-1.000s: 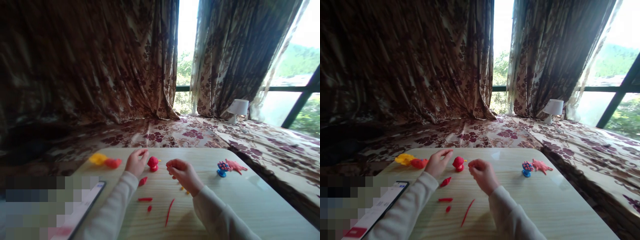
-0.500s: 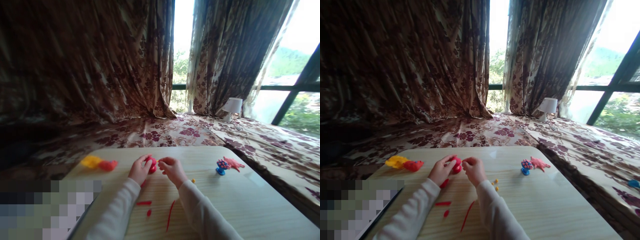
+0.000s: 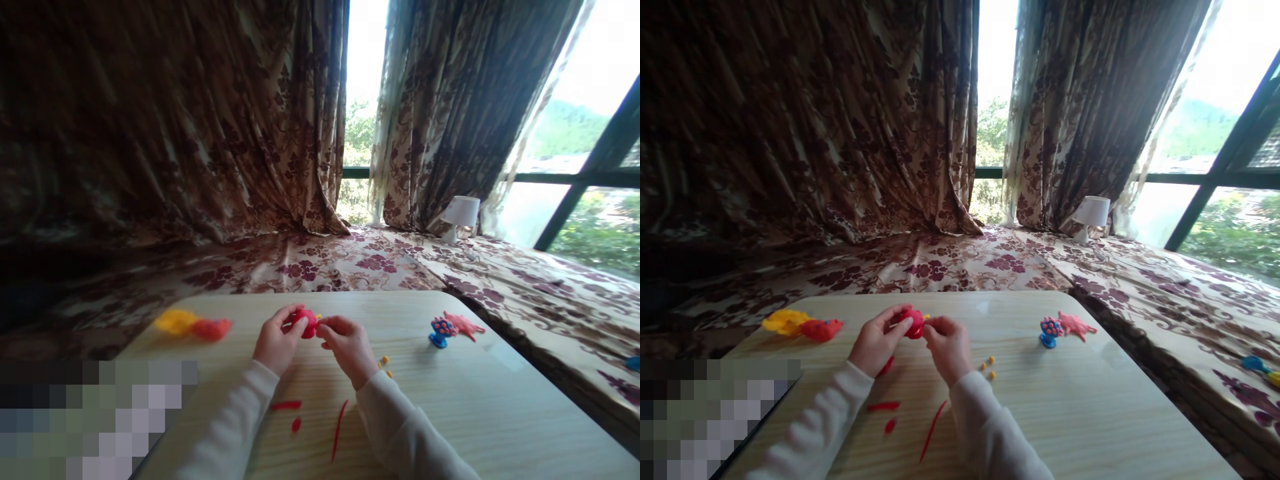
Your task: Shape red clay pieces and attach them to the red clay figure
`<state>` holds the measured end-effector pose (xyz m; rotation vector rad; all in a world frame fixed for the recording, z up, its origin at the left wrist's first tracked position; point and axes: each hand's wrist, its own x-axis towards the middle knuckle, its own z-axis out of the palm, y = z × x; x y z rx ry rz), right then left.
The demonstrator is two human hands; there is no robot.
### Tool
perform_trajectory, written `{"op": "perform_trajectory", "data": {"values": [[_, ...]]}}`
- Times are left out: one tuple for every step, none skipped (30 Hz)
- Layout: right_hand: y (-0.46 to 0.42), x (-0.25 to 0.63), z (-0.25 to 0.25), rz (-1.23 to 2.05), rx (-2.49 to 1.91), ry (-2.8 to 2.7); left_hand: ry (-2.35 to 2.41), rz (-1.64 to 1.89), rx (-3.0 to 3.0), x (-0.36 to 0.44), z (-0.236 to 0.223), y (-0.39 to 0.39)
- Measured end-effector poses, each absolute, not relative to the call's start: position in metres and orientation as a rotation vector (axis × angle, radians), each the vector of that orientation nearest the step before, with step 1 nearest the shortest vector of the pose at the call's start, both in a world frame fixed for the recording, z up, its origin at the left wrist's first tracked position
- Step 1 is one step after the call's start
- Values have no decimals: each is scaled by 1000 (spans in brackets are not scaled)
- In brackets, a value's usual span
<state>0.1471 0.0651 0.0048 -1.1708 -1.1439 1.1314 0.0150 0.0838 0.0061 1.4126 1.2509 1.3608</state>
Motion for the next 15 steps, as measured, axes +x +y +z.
{"op": "perform_trajectory", "data": {"values": [[64,147,6,1134,-1159,-1132,1247,1364,1408,16,7,83],[63,147,8,1136,-1149,-1121,1243,1368,1404,17,8,82],[62,146,8,1135,-1139,-1112,1240,1371,1401,17,9,81],[62,146,9,1132,-1129,-1103,1237,1373,1399,18,9,81],[61,145,9,1127,-1119,-1095,1234,1374,1398,18,10,80],[61,145,9,1122,-1110,-1086,1232,1372,1397,19,10,80],[61,145,9,1117,-1102,-1077,1229,1370,1397,19,11,80],[61,145,9,1112,-1095,-1069,1226,1366,1398,19,11,80],[62,145,9,1109,-1089,-1062,1223,1363,1399,19,11,80],[62,145,8,1106,-1084,-1056,1220,1362,1401,19,10,80],[63,145,8,1104,-1079,-1052,1218,1361,1403,19,10,80],[63,145,7,1101,-1076,-1049,1217,1361,1405,19,10,80],[63,145,7,1097,-1072,-1046,1215,1362,1408,19,10,79],[64,145,7,1093,-1070,-1044,1214,1362,1410,19,10,79],[64,145,6,1089,-1068,-1042,1213,1363,1411,19,10,79]]}}
